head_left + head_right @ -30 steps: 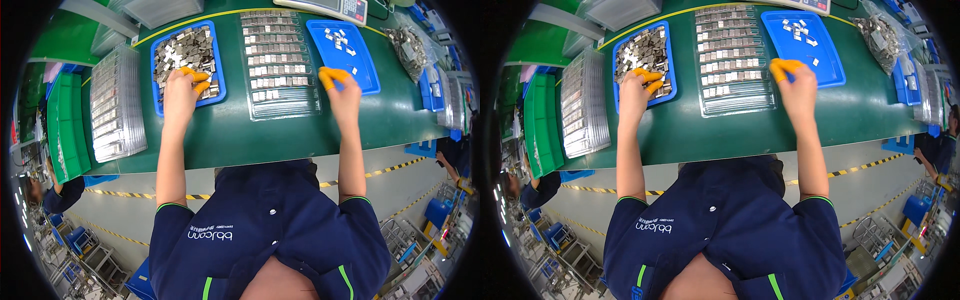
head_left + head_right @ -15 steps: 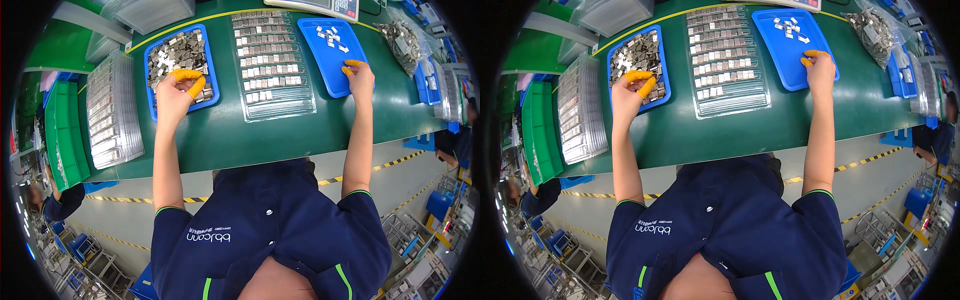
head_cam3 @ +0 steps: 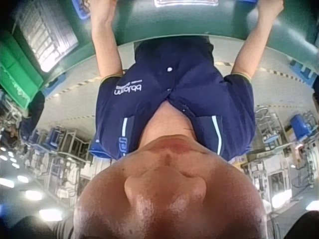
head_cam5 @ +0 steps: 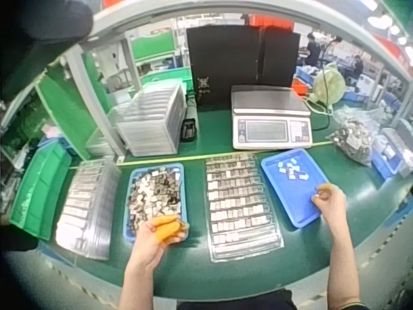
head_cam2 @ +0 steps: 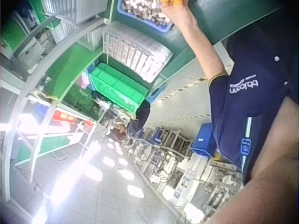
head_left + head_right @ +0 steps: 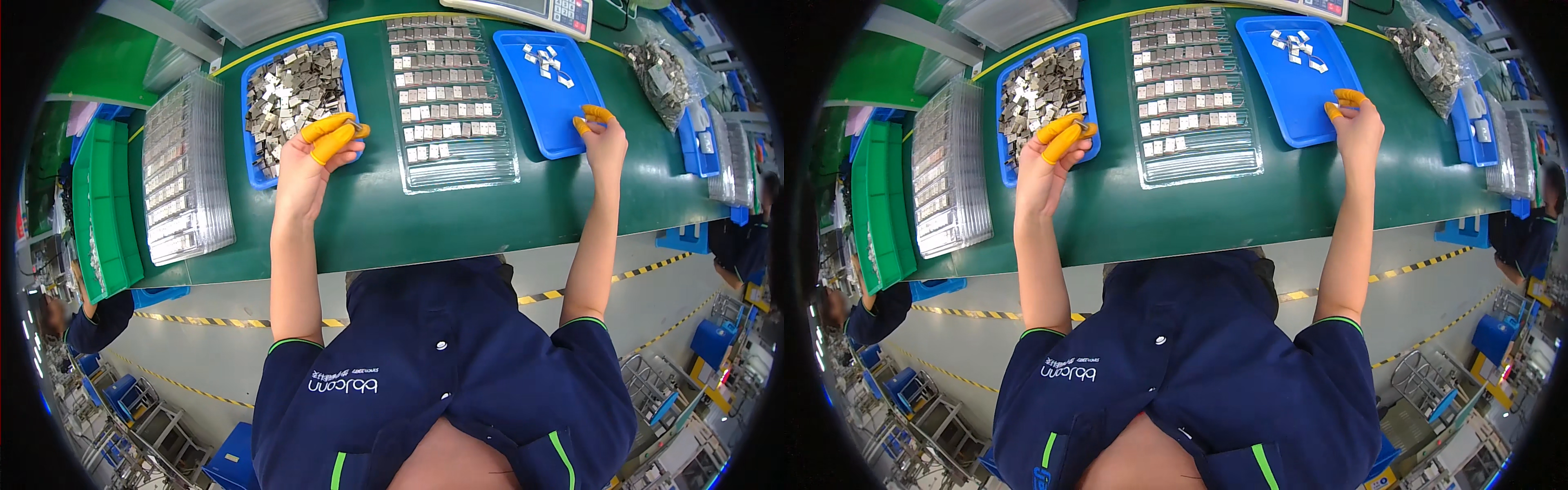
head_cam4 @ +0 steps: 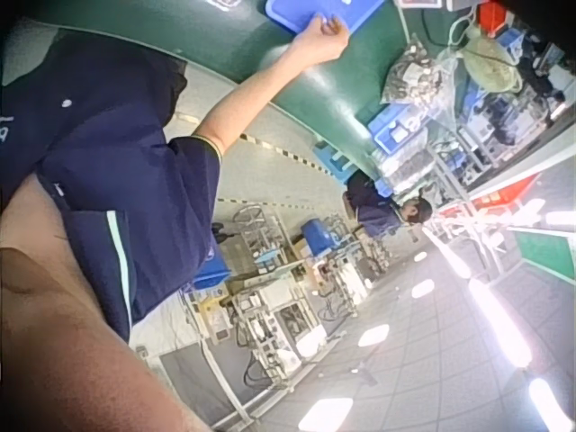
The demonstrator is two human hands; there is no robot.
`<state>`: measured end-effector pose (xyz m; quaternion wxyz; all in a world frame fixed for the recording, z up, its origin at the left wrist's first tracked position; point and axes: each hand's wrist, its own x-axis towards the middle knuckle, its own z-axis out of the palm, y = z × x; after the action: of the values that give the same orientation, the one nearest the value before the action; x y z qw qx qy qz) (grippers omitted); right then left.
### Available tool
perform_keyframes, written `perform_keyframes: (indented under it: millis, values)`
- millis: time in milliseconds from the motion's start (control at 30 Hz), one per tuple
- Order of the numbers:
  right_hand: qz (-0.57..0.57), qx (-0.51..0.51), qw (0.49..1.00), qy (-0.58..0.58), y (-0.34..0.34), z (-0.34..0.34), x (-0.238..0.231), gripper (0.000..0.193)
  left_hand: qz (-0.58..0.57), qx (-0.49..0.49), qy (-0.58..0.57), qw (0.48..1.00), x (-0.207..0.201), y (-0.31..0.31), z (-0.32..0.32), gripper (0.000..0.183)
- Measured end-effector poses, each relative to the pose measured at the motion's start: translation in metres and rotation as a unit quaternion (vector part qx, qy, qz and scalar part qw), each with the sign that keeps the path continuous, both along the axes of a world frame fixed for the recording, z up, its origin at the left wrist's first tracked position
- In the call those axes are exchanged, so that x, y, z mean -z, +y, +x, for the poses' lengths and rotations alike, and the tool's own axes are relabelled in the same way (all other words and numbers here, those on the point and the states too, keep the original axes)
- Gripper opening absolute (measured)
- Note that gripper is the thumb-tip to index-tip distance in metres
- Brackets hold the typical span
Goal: The person picks small metallic components from a blue bin and places them into a clear plastic tray with multiple compartments. They wear yellow finger cots and work at a green table in a factory setting. The person handles the components one by one, organizing them into the tray.
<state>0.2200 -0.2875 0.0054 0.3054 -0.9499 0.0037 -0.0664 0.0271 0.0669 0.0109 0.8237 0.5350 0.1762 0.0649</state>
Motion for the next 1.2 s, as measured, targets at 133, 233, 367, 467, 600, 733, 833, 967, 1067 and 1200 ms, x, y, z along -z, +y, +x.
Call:
perform_keyframes:
  millis: [133, 233, 367, 467, 600, 733, 833, 967, 1067, 1200]
  values:
    - [0.192, -0.002, 0.981, -0.034, 0.005, -0.007, 0.001, 0.021, -0.023, -0.007, -0.008, 1.0, -0.001, -0.009, 0.001, 0.026]
    - [0.3, -0.045, 0.953, 0.019, 0.012, -0.012, -0.003, 0.024, -0.014, -0.031, -0.033, 0.999, 0.002, -0.011, 0.002, 0.025]
    - [0.415, -0.154, 0.889, 0.119, 0.043, -0.039, -0.019, 0.031, -0.014, -0.026, -0.036, 0.999, 0.005, -0.016, 0.002, 0.025]
    - [0.487, -0.199, 0.834, 0.165, 0.075, -0.067, -0.026, 0.028, -0.04, -0.044, -0.035, 0.998, 0.001, -0.039, 0.007, 0.025]
    - [0.479, -0.209, 0.834, 0.175, 0.105, -0.093, -0.029, 0.021, -0.069, -0.044, -0.038, 0.996, 0.002, -0.067, 0.01, 0.028]
    - [0.415, -0.24, 0.872, 0.102, 0.119, -0.107, -0.023, 0.016, -0.088, -0.016, -0.026, 0.996, -0.002, -0.08, 0.009, 0.027]
    - [0.335, -0.281, 0.898, 0.052, 0.118, -0.107, -0.023, 0.016, -0.075, -0.027, -0.013, 0.997, -0.005, -0.08, 0.007, 0.027]
    - [0.233, -0.345, 0.909, -0.012, 0.113, -0.109, -0.033, 0.016, -0.002, -0.012, -0.011, 1.0, -0.006, -0.079, 0.005, 0.025]
    - [0.175, -0.365, 0.914, -0.031, 0.106, -0.111, -0.035, 0.016, 0.071, -0.013, 0.004, 0.997, -0.013, -0.081, 0.0, 0.024]
    - [0.094, -0.386, 0.917, -0.04, 0.099, -0.116, -0.039, 0.015, 0.111, 0.014, 0.014, 0.994, -0.016, -0.083, -0.005, 0.024]
